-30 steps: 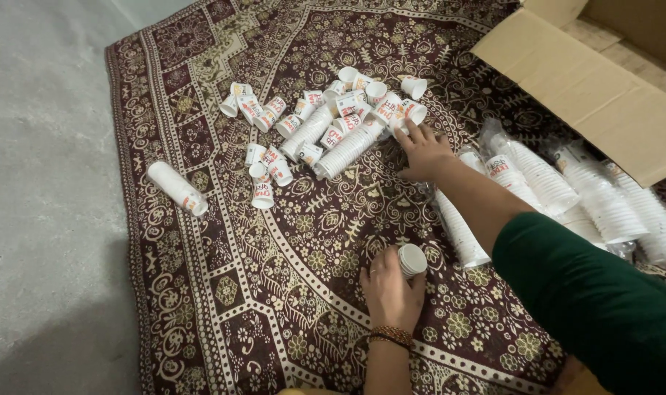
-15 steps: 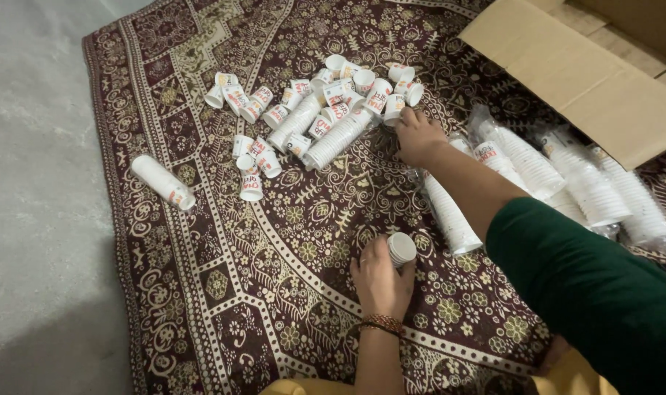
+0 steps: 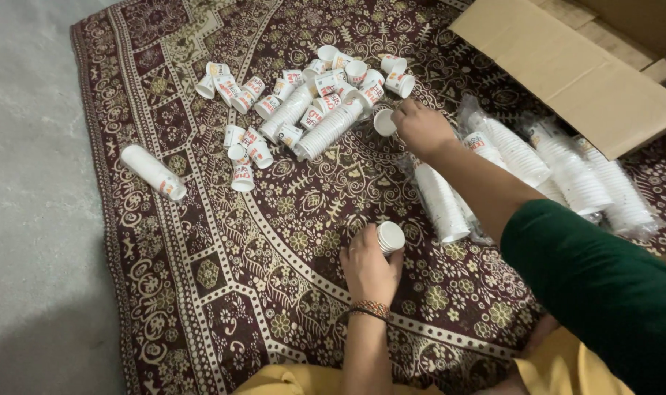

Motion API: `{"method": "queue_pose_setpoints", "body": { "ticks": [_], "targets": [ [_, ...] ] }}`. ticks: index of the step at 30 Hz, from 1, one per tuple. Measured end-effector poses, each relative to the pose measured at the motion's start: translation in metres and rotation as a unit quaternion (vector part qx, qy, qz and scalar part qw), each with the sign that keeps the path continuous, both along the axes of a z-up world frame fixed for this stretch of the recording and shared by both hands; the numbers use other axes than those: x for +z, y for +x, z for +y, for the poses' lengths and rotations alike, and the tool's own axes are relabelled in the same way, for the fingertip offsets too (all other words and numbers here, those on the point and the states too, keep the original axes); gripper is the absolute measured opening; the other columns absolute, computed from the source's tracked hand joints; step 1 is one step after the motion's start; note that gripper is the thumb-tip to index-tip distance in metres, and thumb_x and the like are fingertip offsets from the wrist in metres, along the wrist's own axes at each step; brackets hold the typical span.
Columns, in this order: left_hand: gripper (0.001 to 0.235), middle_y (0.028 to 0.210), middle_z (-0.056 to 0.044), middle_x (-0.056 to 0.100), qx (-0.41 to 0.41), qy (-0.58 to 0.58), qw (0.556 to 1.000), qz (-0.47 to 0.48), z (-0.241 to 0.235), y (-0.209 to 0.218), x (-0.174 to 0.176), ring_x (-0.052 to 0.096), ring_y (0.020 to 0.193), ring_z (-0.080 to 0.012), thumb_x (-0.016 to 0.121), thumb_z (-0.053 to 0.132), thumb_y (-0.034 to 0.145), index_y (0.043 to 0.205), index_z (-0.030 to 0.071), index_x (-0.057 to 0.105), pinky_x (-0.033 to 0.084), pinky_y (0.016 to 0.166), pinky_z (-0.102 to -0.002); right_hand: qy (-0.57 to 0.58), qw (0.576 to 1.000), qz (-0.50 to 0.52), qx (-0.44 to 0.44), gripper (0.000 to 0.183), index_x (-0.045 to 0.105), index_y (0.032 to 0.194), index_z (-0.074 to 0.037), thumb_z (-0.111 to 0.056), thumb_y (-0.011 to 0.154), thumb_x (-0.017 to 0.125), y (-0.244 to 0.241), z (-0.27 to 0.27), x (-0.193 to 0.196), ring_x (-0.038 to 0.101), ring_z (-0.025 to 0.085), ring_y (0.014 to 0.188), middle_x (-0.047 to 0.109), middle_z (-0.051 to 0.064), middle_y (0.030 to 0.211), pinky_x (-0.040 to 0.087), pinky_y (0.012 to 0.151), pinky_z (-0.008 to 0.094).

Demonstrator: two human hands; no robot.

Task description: Sorting and stacking paper cups on a patterned rug.

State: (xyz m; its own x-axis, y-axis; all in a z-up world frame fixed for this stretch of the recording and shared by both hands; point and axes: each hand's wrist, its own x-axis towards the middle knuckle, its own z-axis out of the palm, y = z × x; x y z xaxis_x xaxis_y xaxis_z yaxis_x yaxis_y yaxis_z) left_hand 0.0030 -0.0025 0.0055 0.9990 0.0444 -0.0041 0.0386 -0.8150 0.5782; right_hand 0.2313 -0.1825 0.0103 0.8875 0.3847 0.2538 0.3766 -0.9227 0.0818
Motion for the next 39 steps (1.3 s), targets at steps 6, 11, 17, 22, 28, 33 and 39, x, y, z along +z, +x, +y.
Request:
{"method": "queue_pose_setpoints", "body": {
  "ticks": [6, 11, 17, 22, 28, 33, 39],
  "targets": [
    [0.057, 0.132, -0.017, 0.064, -0.001, 0.016, 1.000, 0.007, 0.001, -0.001, 0.001, 0.062, 0.123, -0.0311, 0.081, 0.027, 0.082, 0.128, 0.005, 0.055, 0.033, 0.112, -0.062, 0.019, 0.999, 0.037, -0.001, 0.022, 0.068, 0.108, -0.008, -0.027, 0.097, 0.062, -0.027, -0.001, 0.024, 0.060, 0.027, 0.121, 0.063, 0.010, 0.119, 0.051, 0.099, 0.042],
    [0.055, 0.130, -0.016, 0.066, 0.000, 0.016, 1.000, -0.008, 0.002, -0.003, 0.002, 0.063, 0.120, -0.0311, 0.079, 0.029, 0.084, 0.128, 0.006, 0.056, 0.035, 0.111, -0.062, 0.090, 0.994, 0.065, -0.012, 0.022, 0.065, 0.111, -0.006, -0.022, 0.096, 0.060, -0.033, -0.001, 0.013, 0.059, 0.033, 0.119, 0.069, 0.014, 0.115, 0.046, 0.102, 0.047],
    [0.056, 0.129, -0.015, 0.066, 0.001, 0.014, 1.000, -0.022, 0.002, -0.005, 0.001, 0.063, 0.119, -0.0310, 0.081, 0.030, 0.082, 0.127, 0.006, 0.057, 0.037, 0.110, -0.061, 0.141, 0.988, 0.057, -0.018, 0.021, 0.065, 0.108, -0.006, -0.017, 0.090, 0.067, -0.045, 0.003, 0.019, 0.061, 0.033, 0.114, 0.071, 0.014, 0.108, 0.047, 0.098, 0.046],
    [0.057, 0.130, -0.014, 0.066, 0.003, 0.013, 1.000, -0.012, 0.002, -0.006, 0.001, 0.064, 0.120, -0.0296, 0.081, 0.029, 0.082, 0.128, 0.006, 0.057, 0.036, 0.111, -0.061, 0.238, 0.969, 0.059, -0.040, 0.026, 0.065, 0.102, -0.006, -0.026, 0.089, 0.074, -0.057, 0.002, 0.039, 0.063, 0.034, 0.106, 0.070, 0.014, 0.105, 0.050, 0.089, 0.047],
    [0.057, 0.132, -0.015, 0.065, 0.004, 0.016, 1.000, 0.001, 0.003, -0.004, 0.000, 0.063, 0.121, -0.0294, 0.081, 0.029, 0.083, 0.129, 0.006, 0.057, 0.036, 0.111, -0.060, 0.345, 0.937, 0.016, -0.057, 0.023, 0.064, 0.108, -0.003, -0.023, 0.100, 0.071, -0.083, -0.006, 0.032, 0.065, 0.035, 0.098, 0.069, 0.018, 0.103, 0.052, 0.085, 0.047],
    [0.057, 0.133, -0.016, 0.064, -0.002, 0.022, 1.000, -0.010, 0.000, -0.002, 0.000, 0.061, 0.124, -0.0313, 0.080, 0.029, 0.084, 0.130, 0.006, 0.056, 0.034, 0.111, -0.061, 0.394, 0.919, 0.001, 0.000, 0.022, 0.063, 0.107, 0.000, -0.020, 0.101, 0.068, -0.161, -0.003, 0.027, 0.066, 0.035, 0.092, 0.069, 0.019, 0.099, 0.051, 0.082, 0.045],
    [0.059, 0.133, -0.016, 0.064, 0.000, 0.029, 1.000, 0.008, 0.001, -0.002, -0.003, 0.063, 0.120, -0.0304, 0.080, 0.030, 0.085, 0.132, 0.005, 0.054, 0.033, 0.113, -0.061, 0.447, 0.893, 0.054, -0.027, 0.019, 0.066, 0.107, -0.003, -0.021, 0.099, 0.068, -0.217, 0.000, 0.016, 0.068, 0.034, 0.089, 0.069, 0.017, 0.096, 0.053, 0.080, 0.044]
  ]
}}
